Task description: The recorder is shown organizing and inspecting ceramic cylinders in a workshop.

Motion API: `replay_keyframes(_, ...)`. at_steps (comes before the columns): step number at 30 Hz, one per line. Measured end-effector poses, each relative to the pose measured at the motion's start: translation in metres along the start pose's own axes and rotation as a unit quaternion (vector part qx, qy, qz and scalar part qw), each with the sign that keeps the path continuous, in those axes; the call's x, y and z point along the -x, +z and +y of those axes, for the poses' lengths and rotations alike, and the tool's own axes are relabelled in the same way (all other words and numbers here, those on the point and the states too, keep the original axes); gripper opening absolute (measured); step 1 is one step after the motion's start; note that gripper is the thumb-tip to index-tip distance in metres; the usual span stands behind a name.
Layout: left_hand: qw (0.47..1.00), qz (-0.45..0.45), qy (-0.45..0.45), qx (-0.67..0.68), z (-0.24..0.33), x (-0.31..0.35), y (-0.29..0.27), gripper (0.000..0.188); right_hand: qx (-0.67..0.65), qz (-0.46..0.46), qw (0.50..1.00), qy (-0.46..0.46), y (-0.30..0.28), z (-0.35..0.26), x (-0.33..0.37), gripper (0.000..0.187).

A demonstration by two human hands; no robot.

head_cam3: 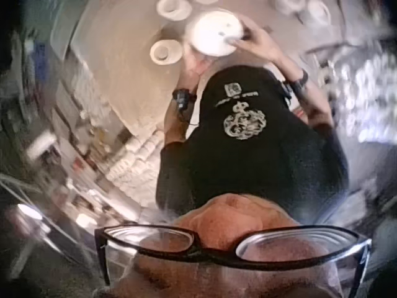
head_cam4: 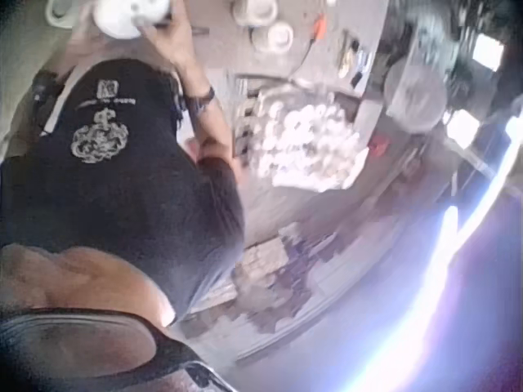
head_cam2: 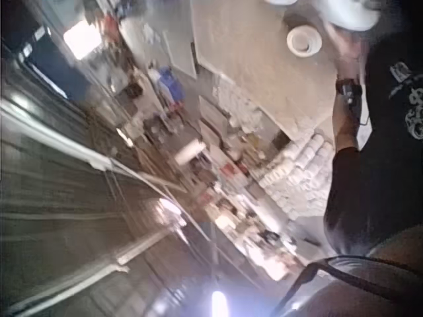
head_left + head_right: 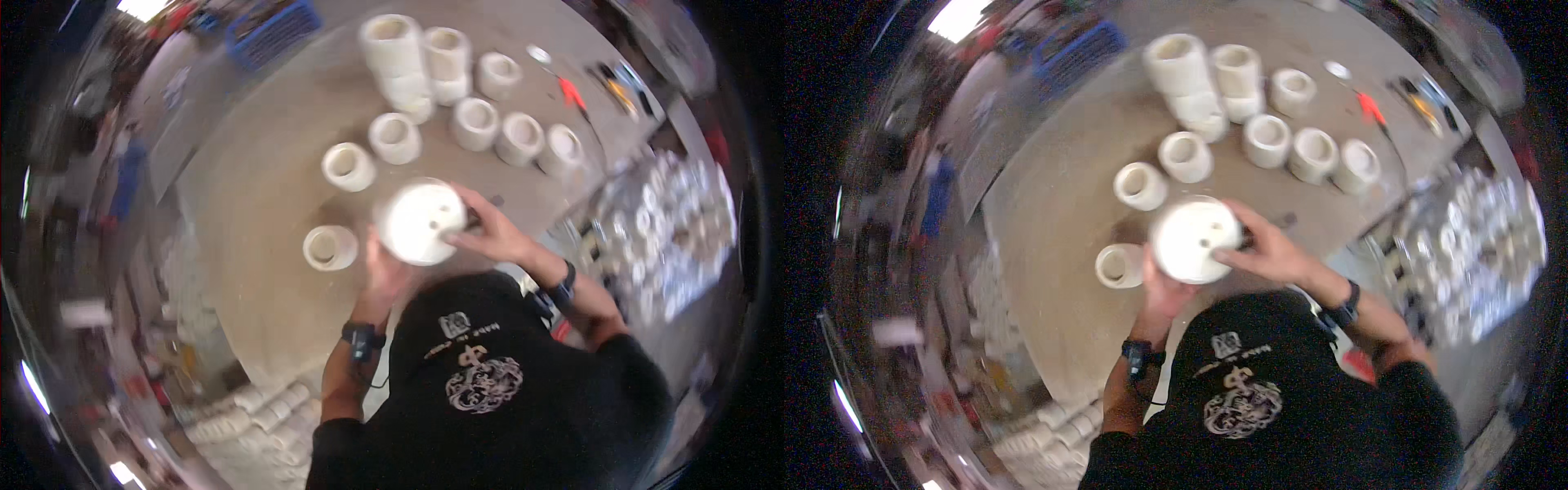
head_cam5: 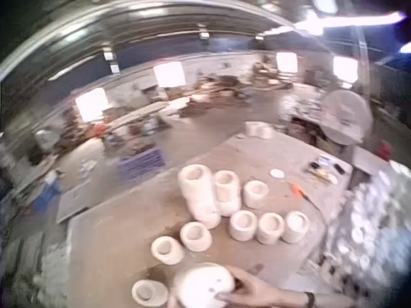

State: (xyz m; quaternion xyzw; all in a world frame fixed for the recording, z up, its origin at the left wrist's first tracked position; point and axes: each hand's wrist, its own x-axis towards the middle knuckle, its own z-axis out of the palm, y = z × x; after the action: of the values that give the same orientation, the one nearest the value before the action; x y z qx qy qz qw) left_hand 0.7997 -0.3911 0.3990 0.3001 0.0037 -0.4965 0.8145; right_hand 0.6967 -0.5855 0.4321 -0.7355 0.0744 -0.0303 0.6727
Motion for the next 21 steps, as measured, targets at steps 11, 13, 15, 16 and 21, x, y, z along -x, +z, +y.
replay_keyframes(11,0.841,0.274,0.275,-0.377,-0.058,0.028,-0.029,0.068,-0.083,-0.234,0.962,0.113,-0.022,0.074,-0.017,0.099)
replay_keyframes(13,0.786,0.321,0.303,-0.432,-0.060,0.052,-0.020,0.070,-0.077,-0.307,0.942,0.113,-0.015,0.084,-0.038,0.105)
replay_keyframes(15,0.740,0.358,0.309,-0.479,-0.056,0.077,-0.007,0.073,-0.068,-0.365,0.922,0.113,-0.002,0.081,-0.058,0.112)
replay_keyframes(16,0.703,0.387,0.280,-0.527,-0.054,0.091,0.000,0.074,-0.071,-0.399,0.911,0.076,0.013,0.075,-0.069,0.115)
replay_keyframes(21,0.630,0.414,0.213,-0.622,-0.055,0.146,0.003,0.077,0.020,-0.488,0.870,-0.068,0.080,0.036,-0.073,0.124)
